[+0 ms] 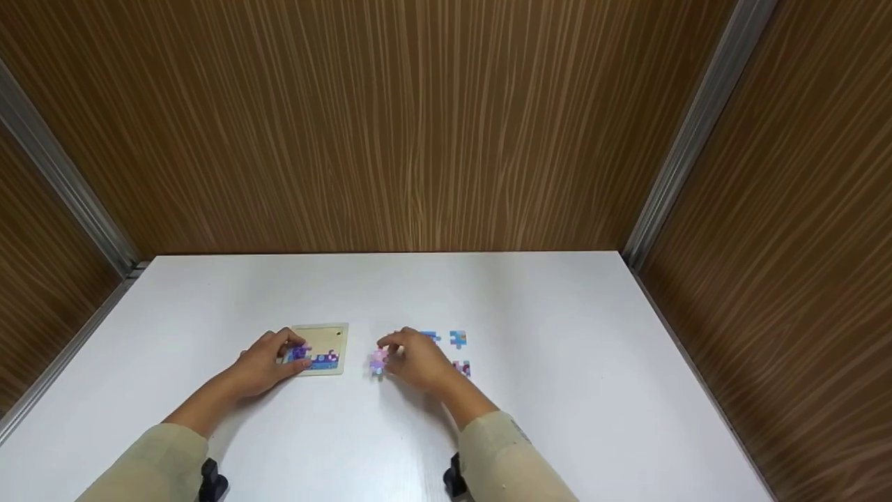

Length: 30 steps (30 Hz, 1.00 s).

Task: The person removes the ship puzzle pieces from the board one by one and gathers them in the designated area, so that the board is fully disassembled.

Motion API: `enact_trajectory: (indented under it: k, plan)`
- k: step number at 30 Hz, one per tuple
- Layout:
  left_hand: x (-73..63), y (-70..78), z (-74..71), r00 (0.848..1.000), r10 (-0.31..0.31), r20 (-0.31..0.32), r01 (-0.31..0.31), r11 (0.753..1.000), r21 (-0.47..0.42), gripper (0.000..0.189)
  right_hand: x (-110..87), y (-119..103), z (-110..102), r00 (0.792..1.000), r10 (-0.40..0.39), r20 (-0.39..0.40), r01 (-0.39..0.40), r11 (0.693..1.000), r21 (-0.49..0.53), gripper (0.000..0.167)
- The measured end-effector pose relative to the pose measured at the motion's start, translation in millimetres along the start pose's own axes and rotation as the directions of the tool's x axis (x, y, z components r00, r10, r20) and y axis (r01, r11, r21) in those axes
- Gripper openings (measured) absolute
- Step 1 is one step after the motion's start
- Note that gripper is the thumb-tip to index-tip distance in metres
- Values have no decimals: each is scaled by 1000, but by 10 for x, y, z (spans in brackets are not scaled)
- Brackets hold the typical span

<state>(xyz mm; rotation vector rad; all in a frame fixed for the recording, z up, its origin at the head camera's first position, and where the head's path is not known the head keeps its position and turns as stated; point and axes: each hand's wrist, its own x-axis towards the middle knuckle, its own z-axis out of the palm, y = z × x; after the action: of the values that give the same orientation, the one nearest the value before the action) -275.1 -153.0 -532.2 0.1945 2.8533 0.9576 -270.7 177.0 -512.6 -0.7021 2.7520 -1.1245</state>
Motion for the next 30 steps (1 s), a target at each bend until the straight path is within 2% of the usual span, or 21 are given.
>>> enact_trajectory:
  k: [3, 6, 15, 30]
  plan:
    - [-10, 16, -13, 1000, 8, -2, -8, 1000, 2, 44, -89, 93, -109, 999, -34, -7, 33, 999, -23, 35]
    - [-23, 17, -17, 1000, 12, -2, -12, 1000, 3, 44, -164, 173, -211, 1000, -22, 2, 22, 999, -49, 34]
    - [-29, -5, -10, 1000, 7, 6, -7, 1000, 4, 44, -300, 305, -409, 994, 103, 40, -98, 987, -126, 36]
    - [-56, -20, 12, 1000, -18, -15, 18, 1000, -3, 43, -321, 340, -413, 996, 72, 61, -57, 973, -222, 34]
